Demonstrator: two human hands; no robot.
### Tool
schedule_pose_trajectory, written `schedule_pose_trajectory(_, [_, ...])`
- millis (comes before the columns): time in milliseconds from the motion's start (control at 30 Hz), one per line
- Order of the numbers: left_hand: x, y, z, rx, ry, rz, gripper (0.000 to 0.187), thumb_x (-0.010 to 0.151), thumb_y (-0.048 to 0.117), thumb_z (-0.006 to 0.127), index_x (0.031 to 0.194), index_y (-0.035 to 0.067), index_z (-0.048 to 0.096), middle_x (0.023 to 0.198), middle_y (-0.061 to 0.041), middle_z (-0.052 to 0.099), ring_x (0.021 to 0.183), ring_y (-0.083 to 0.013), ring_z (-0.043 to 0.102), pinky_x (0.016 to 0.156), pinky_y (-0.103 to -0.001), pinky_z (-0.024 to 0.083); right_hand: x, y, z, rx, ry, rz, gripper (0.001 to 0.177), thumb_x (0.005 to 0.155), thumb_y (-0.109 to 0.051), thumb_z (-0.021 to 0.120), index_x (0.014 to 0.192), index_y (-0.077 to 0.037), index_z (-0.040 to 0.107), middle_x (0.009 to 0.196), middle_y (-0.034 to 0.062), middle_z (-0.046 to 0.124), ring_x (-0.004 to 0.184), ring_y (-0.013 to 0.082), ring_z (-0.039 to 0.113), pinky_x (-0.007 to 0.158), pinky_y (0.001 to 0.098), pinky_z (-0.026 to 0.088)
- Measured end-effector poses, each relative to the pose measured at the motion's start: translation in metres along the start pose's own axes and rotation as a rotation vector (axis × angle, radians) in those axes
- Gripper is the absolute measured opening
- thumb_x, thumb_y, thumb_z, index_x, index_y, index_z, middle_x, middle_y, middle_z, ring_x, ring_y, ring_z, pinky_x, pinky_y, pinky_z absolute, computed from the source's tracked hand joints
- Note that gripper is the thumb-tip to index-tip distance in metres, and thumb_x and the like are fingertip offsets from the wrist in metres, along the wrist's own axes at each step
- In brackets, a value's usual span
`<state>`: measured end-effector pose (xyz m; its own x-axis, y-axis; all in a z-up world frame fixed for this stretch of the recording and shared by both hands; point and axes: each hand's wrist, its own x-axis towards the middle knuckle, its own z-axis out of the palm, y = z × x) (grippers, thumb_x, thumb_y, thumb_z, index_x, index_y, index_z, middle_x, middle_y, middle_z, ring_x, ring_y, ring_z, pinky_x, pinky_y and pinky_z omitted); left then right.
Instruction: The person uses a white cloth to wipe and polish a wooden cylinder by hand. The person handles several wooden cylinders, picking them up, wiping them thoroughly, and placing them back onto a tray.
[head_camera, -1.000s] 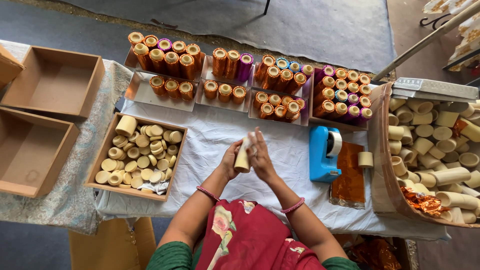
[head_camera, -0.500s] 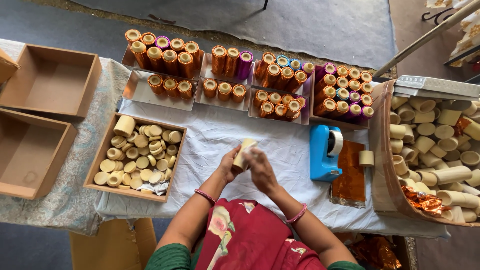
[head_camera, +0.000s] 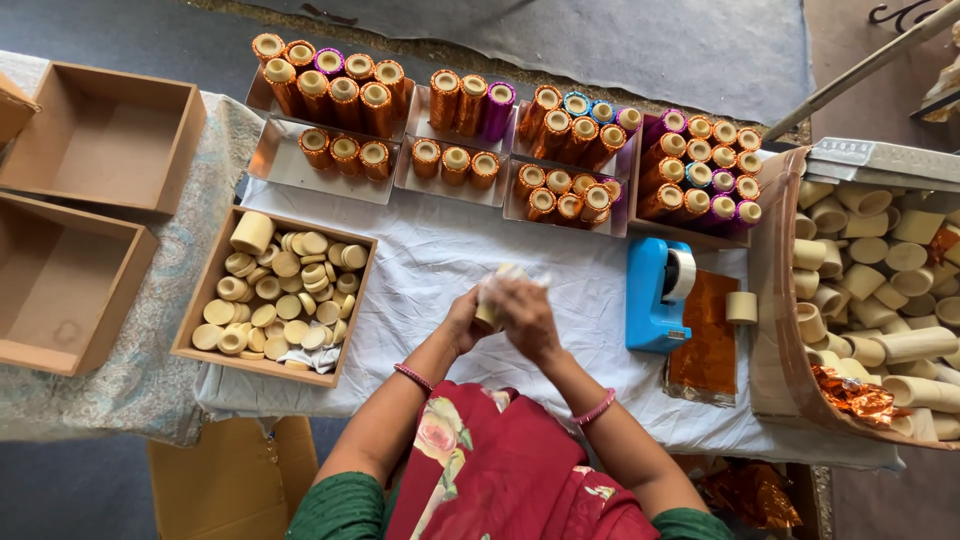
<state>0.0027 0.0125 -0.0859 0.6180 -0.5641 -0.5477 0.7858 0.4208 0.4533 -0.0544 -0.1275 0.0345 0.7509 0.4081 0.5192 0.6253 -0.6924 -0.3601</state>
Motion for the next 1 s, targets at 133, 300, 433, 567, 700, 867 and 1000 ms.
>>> schedule_pose_trajectory(133, [0.006,-0.004,-0.004,-0.082,0.107,-0.037,0.048,0.095,0.051,0.057,0.125,0.015,0.065,0.111,-0.006,0.072,0.094,-0.0223,0.070,0.079,-0.042,0.062,-0.001,0.010,0.008,-0.032,0.138,0.201,0.042,0.083,0.005,0.064,0.124,-0.006,0.070,0.134,0.0124,0.067,0.126,0.0331,0.064,0.108,0.0447,0.051])
schedule_pose_trajectory(300, [-0.008,0.009,0.002,-0.223,-0.159,-0.036,0.066,0.100,0.061,0.050,0.131,0.005,0.065,0.115,-0.011,0.073,0.099,-0.0225,0.073,0.083,-0.036,0.061,-0.003,0.000,0.007,0.023,-0.016,-0.067,0.037,0.086,0.003,0.066,0.122,-0.005,0.068,0.132,0.0141,0.069,0.128,0.0314,0.062,0.110,0.0458,0.049])
schedule_pose_trajectory(433, [-0.008,0.007,0.002,-0.051,-0.008,-0.040,0.052,0.101,0.058,0.055,0.127,0.015,0.065,0.109,-0.006,0.072,0.093,-0.0211,0.070,0.079,-0.038,0.059,0.003,0.013,0.006,-0.004,0.138,0.225,0.043,0.087,0.012,0.057,0.127,-0.001,0.067,0.136,0.0181,0.067,0.129,0.0354,0.062,0.109,0.0444,0.051])
schedule_pose_trajectory(567, [0.021,-0.009,-0.021,-0.044,0.128,-0.011,0.049,0.097,0.055,0.053,0.126,0.017,0.065,0.108,-0.006,0.073,0.091,-0.0202,0.071,0.077,-0.040,0.060,-0.016,0.011,0.021,-0.014,-0.034,-0.013,0.040,0.090,0.009,0.059,0.127,-0.005,0.068,0.135,0.0152,0.067,0.127,0.0317,0.064,0.109,0.0421,0.053])
schedule_pose_trajectory(700, [0.015,-0.005,-0.019,0.019,0.169,-0.067,0.055,0.100,0.060,0.054,0.124,0.013,0.068,0.105,-0.007,0.072,0.085,-0.0189,0.070,0.072,-0.036,0.058,-0.022,0.024,0.026,0.004,-0.078,0.105,0.044,0.088,0.011,0.055,0.127,-0.003,0.069,0.132,0.0170,0.067,0.125,0.0320,0.065,0.107,0.0406,0.054])
schedule_pose_trajectory(867, [0.017,-0.005,-0.024,0.024,0.195,-0.043,0.042,0.095,0.047,0.061,0.117,0.013,0.071,0.105,-0.009,0.074,0.087,-0.0213,0.073,0.074,-0.040,0.064,-0.023,0.009,0.026,-0.035,-0.081,0.027,0.046,0.080,0.009,0.055,0.123,-0.001,0.067,0.130,0.0184,0.069,0.122,0.0327,0.066,0.104,0.0440,0.054])
schedule_pose_trajectory(1000, [0.019,-0.007,-0.027,-0.005,0.081,-0.102,0.050,0.100,0.054,0.062,0.116,0.008,0.070,0.103,-0.008,0.073,0.083,-0.0204,0.071,0.068,-0.034,0.061,-0.030,0.023,0.034,0.001,-0.078,-0.009,0.035,0.086,0.006,0.059,0.119,-0.004,0.066,0.130,0.0147,0.069,0.124,0.0313,0.066,0.107,0.0430,0.054])
